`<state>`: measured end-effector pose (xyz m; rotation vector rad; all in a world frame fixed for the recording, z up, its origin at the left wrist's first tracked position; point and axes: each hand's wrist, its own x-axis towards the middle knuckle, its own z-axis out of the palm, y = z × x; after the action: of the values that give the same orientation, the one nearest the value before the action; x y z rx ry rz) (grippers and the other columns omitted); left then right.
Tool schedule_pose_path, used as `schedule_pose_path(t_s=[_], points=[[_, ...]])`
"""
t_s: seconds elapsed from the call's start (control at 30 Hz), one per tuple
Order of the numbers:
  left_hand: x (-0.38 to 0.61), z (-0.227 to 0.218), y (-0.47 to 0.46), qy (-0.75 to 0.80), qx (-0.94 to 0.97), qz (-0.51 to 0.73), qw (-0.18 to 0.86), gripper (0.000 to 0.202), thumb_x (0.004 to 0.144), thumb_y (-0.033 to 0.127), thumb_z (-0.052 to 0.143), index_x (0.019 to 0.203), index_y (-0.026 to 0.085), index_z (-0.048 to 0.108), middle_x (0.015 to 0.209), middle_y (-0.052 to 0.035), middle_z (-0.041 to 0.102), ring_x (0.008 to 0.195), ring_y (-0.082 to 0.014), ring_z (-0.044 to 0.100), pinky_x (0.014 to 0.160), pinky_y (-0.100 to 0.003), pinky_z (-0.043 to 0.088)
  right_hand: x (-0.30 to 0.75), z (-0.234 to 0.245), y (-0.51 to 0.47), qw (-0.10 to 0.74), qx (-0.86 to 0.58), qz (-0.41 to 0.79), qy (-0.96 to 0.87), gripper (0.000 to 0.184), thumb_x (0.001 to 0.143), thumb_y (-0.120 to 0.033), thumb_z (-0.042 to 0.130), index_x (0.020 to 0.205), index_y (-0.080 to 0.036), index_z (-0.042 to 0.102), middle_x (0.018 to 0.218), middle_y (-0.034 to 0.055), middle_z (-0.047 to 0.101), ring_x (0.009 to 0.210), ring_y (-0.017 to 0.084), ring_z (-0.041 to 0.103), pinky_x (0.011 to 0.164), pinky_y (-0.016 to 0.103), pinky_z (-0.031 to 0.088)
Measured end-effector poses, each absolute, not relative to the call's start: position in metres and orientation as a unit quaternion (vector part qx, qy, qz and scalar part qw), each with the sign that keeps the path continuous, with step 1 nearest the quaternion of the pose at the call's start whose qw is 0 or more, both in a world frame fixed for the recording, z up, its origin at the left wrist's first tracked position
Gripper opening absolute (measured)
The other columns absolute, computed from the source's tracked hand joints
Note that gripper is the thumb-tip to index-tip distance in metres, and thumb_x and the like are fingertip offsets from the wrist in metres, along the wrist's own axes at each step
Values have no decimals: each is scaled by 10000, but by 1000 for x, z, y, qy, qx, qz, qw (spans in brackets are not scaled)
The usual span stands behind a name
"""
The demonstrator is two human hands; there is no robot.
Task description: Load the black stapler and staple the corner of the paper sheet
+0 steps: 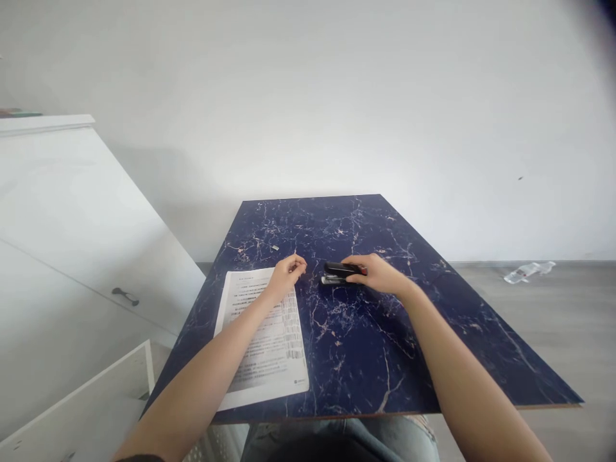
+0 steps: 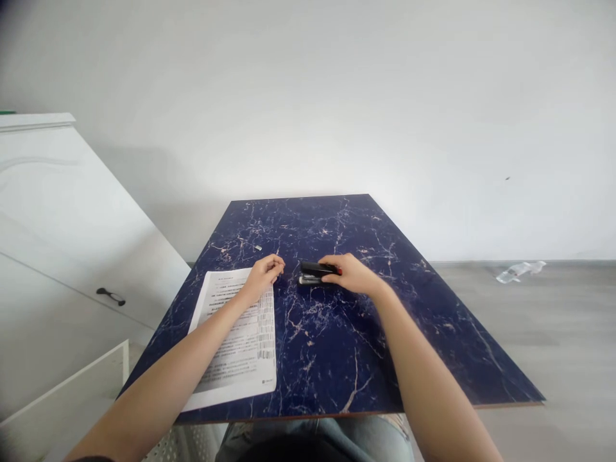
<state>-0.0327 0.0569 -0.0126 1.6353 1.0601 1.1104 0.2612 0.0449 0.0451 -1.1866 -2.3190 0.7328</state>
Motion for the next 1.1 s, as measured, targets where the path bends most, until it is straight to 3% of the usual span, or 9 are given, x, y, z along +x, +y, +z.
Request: schedule_pose_path(t_s=[0.1,0.2,0.37,0.57,0.7,0.77,0.9,1.1], points=[[-34,-17,61,431,592,493,470,216,858,405,644,959,215,649,882,-43,594,745,-165,558,549,-261,491,239,22,52,266,-453,220,-822,341,870,-297,649,1198,-223,705,1087,72,748,919,238,674,855,360,486],[-33,-18,61,432,581,503,473,219,831,384,674,966,213,656,933,-52,595,820,-182,564,597,-283,545,229,5,60,281,-468,209,-811,353,867,-281,664,1213,-226,703,1094,90,743,949,247,676,875,379,496],[-33,-9,60,356,547,529,542,227,826,330,685,1011,200,672,1106,-77,654,1044,-220,611,860,-346,542,232,-4,66,299,-461,231,-803,351,871,-275,658,1216,-221,692,1118,83,736,995,244,670,951,414,485],[-35,-2,60,263,429,527,685,317,900,375,608,1145,187,679,1417,-139,579,1354,-311,500,1063,-492,455,239,-3,68,386,-412,356,-745,429,863,-387,681,1258,-223,644,1278,86,684,1169,231,633,1051,397,459],[-35,-2,60,254,409,522,704,382,949,429,518,1192,183,681,1482,-138,537,1418,-305,445,1127,-494,400,240,-10,70,504,-437,427,-610,435,965,-538,476,1159,-195,660,1280,127,680,1179,234,632,1013,393,486],[-35,-3,61,258,406,514,710,422,959,464,487,1216,188,677,1501,-131,520,1431,-296,433,1153,-485,376,237,-17,72,522,-440,457,-570,448,945,-561,474,1106,-188,665,1256,140,691,1145,241,652,985,391,501],[-35,-7,66,261,382,474,749,449,954,469,490,1227,168,682,1505,-138,515,1432,-288,438,1199,-454,329,227,-27,72,541,-439,475,-538,373,858,-508,552,993,-183,674,1159,136,728,1067,241,677,958,393,502],[-34,-9,68,259,329,437,796,505,961,492,480,1240,118,672,1509,-164,502,1433,-295,435,1218,-431,317,216,-31,68,562,-454,452,-523,314,829,-401,515,1000,-189,671,1121,109,737,1035,223,672,968,388,474]])
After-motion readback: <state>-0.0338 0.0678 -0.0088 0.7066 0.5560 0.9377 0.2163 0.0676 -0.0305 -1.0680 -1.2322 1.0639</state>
